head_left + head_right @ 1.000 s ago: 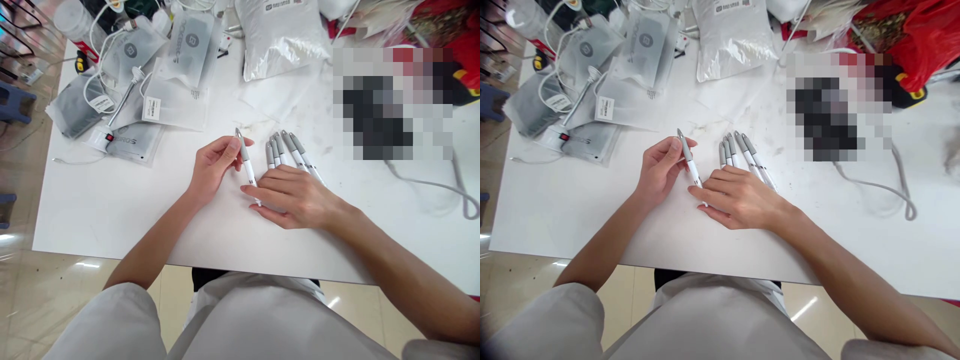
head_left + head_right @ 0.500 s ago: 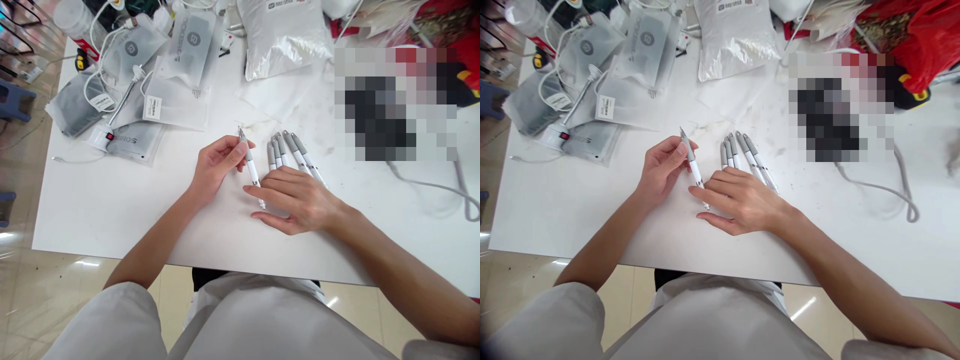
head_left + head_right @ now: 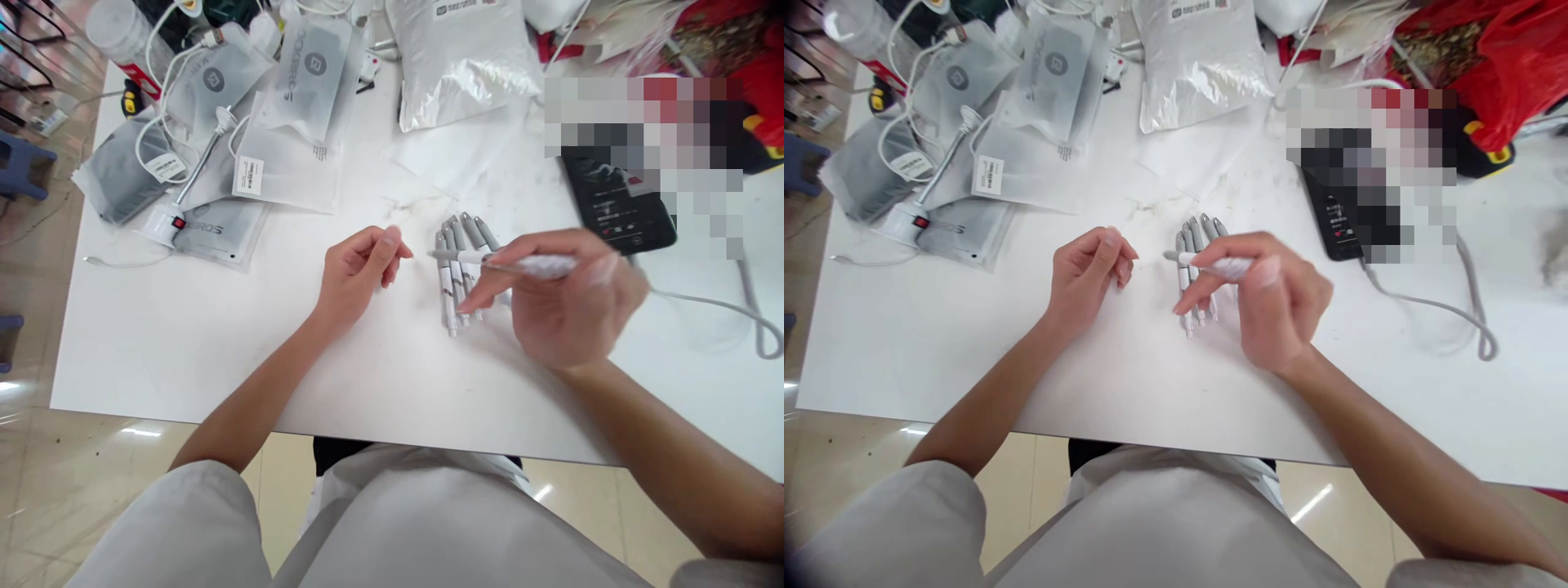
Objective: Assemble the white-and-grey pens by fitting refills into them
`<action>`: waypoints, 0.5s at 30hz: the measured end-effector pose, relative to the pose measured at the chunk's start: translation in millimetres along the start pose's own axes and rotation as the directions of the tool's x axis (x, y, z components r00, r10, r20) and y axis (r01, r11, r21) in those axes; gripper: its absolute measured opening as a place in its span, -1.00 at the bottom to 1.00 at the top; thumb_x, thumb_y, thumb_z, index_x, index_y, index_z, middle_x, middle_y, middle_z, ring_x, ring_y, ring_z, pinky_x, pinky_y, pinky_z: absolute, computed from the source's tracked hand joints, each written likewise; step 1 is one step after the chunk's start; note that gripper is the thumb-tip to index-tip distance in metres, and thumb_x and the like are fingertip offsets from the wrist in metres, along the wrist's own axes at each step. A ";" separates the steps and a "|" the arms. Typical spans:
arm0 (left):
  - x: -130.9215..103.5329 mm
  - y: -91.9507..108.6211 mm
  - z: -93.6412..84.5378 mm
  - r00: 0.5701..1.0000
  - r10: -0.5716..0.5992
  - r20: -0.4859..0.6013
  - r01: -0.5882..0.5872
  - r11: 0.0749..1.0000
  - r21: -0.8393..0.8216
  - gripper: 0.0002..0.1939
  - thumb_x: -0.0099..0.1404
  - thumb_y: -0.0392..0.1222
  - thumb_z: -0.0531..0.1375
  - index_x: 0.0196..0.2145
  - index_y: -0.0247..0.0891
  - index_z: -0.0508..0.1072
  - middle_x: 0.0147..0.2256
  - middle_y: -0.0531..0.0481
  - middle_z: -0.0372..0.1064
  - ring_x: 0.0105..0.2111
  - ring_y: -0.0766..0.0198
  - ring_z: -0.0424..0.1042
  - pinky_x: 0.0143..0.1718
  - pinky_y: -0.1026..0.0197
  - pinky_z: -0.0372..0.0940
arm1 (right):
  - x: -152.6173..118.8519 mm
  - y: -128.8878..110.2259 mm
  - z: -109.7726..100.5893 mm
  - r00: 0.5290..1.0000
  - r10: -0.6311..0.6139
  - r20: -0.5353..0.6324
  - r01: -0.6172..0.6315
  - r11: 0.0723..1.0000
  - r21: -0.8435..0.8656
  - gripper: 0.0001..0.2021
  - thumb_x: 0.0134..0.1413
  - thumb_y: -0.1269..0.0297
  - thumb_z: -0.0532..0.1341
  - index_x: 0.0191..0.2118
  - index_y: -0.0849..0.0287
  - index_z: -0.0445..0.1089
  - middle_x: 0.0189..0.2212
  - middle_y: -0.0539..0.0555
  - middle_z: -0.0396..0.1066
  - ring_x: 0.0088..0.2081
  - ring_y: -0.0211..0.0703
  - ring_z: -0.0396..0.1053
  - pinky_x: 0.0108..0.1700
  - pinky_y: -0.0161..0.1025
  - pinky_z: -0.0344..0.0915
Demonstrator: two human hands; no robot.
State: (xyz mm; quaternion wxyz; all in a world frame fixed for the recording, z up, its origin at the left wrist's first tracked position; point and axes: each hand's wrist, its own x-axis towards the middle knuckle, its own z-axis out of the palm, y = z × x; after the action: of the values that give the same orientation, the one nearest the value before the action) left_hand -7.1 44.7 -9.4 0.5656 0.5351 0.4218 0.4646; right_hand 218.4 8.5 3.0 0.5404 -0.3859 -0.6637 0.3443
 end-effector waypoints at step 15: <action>1.4 1.7 -2.1 1.000 -0.019 -0.008 0.019 0.999 -0.027 -0.52 0.43 0.29 0.31 -0.35 -0.20 0.59 -0.49 0.04 0.34 -0.47 0.36 0.36 -0.42 0.22 0.32 | 25.4 26.6 -32.9 0.915 0.403 0.020 -0.364 0.801 0.475 -0.65 0.35 -0.04 0.20 -0.44 -0.04 0.44 -0.81 -0.15 -0.16 -0.73 -0.16 -0.07 -0.50 -0.03 0.22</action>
State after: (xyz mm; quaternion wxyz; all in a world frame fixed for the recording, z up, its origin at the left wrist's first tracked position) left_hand -8.9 46.4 -7.8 0.5754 0.5216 0.4230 0.4668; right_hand 251.4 44.7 -3.0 0.5631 -0.3835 -0.4461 0.5804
